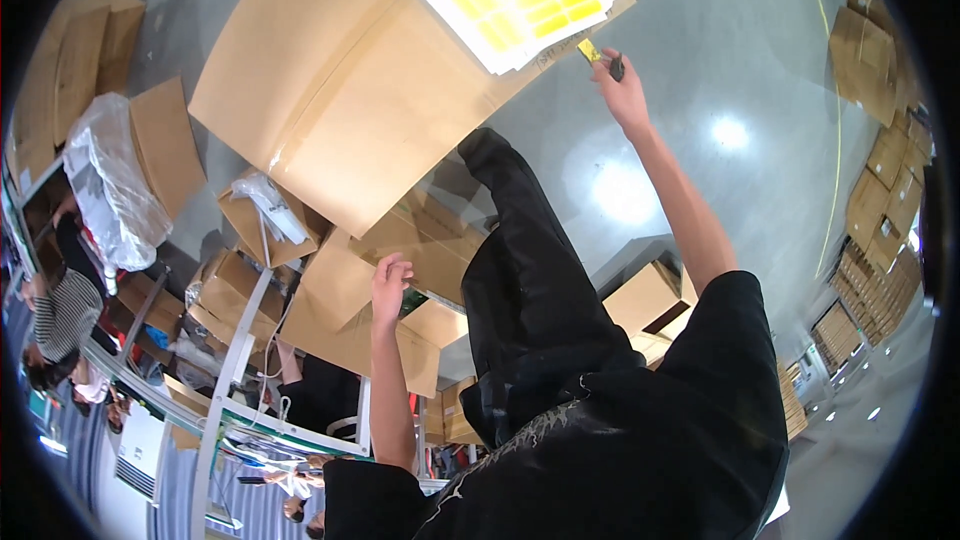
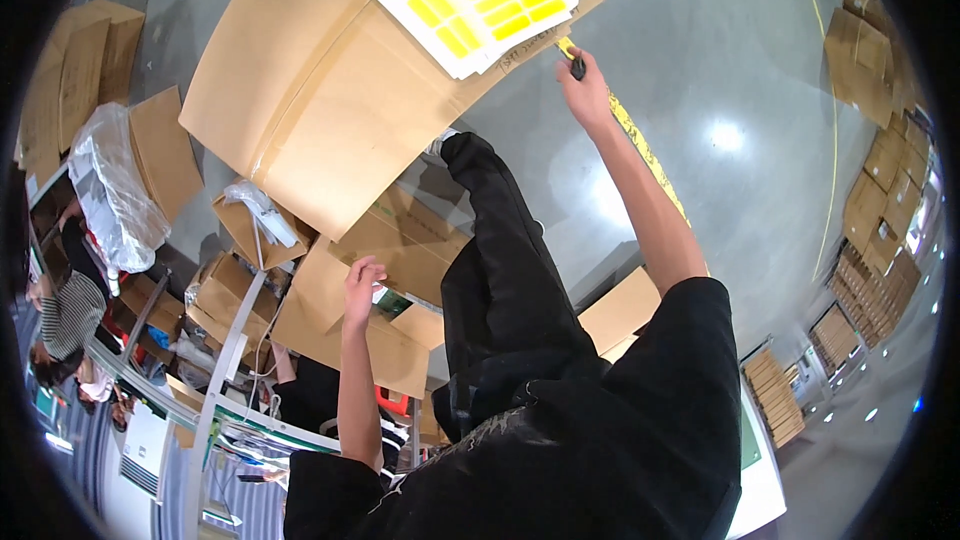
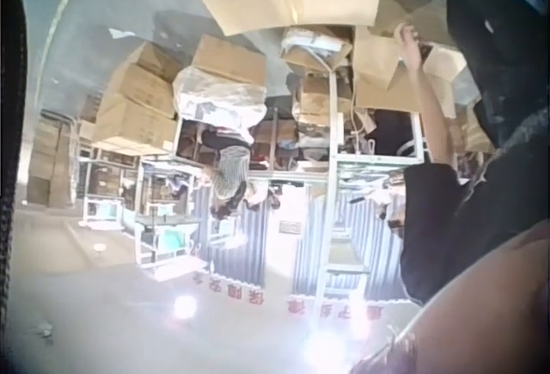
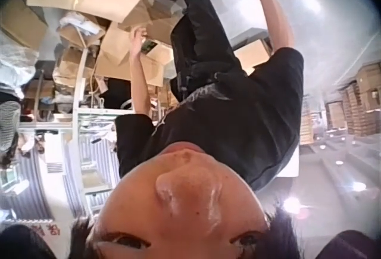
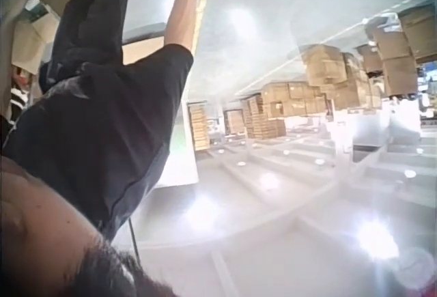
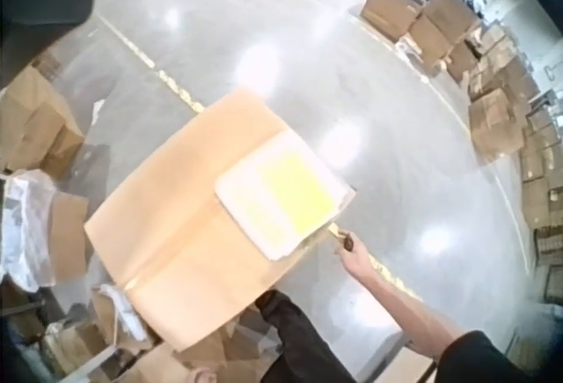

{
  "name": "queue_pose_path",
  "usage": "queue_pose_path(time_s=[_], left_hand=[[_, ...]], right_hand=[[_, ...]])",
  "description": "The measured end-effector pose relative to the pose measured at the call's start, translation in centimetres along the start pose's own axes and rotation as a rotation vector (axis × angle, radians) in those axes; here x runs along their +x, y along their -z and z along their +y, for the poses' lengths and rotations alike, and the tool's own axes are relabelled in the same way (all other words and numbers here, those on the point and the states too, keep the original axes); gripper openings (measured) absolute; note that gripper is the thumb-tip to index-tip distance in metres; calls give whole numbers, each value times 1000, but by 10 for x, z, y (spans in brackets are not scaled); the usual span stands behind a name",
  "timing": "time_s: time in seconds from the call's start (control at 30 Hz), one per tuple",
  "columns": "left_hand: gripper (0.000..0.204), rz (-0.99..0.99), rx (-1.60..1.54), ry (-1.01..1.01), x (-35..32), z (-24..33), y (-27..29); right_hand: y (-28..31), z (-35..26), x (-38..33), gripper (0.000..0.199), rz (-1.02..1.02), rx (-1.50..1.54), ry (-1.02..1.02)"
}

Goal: Unpack circuit boards and assemble them into plastic device housings using an electric screwdriver.

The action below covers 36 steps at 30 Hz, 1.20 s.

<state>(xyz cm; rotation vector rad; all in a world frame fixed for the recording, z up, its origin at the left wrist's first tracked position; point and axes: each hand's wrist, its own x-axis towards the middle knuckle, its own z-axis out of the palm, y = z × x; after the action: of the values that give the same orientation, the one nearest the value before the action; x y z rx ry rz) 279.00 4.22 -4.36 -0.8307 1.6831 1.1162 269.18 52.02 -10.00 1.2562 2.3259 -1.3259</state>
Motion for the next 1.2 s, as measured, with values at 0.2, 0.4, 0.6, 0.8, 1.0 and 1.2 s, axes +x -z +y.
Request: queue_pose_path(time_s=[0.2, 0.4, 0.6, 0.8, 1.0, 1.2], left_hand=[[31, 3, 60, -12, 10, 11, 4], [30, -38, 169, -10, 0, 4, 8], [31, -13, 275, -32, -17, 18, -9], [28, -78, 164, -86, -42, -22, -31], [30, -8, 65, -34, -95, -117, -33], [34, 56, -95, 301, -145, -222, -30]], right_hand=[[-48, -39, 0, 57, -260, 417, -10], [-121, -49, -23, 63, 118, 595, -35], [-122, -63, -28, 69, 115, 763, -147], [-125, -24, -24, 68, -40, 711, 79], [-134, -10, -75, 65, -81, 263, 214], [-163, 78, -153, 60, -270, -51, 145]])
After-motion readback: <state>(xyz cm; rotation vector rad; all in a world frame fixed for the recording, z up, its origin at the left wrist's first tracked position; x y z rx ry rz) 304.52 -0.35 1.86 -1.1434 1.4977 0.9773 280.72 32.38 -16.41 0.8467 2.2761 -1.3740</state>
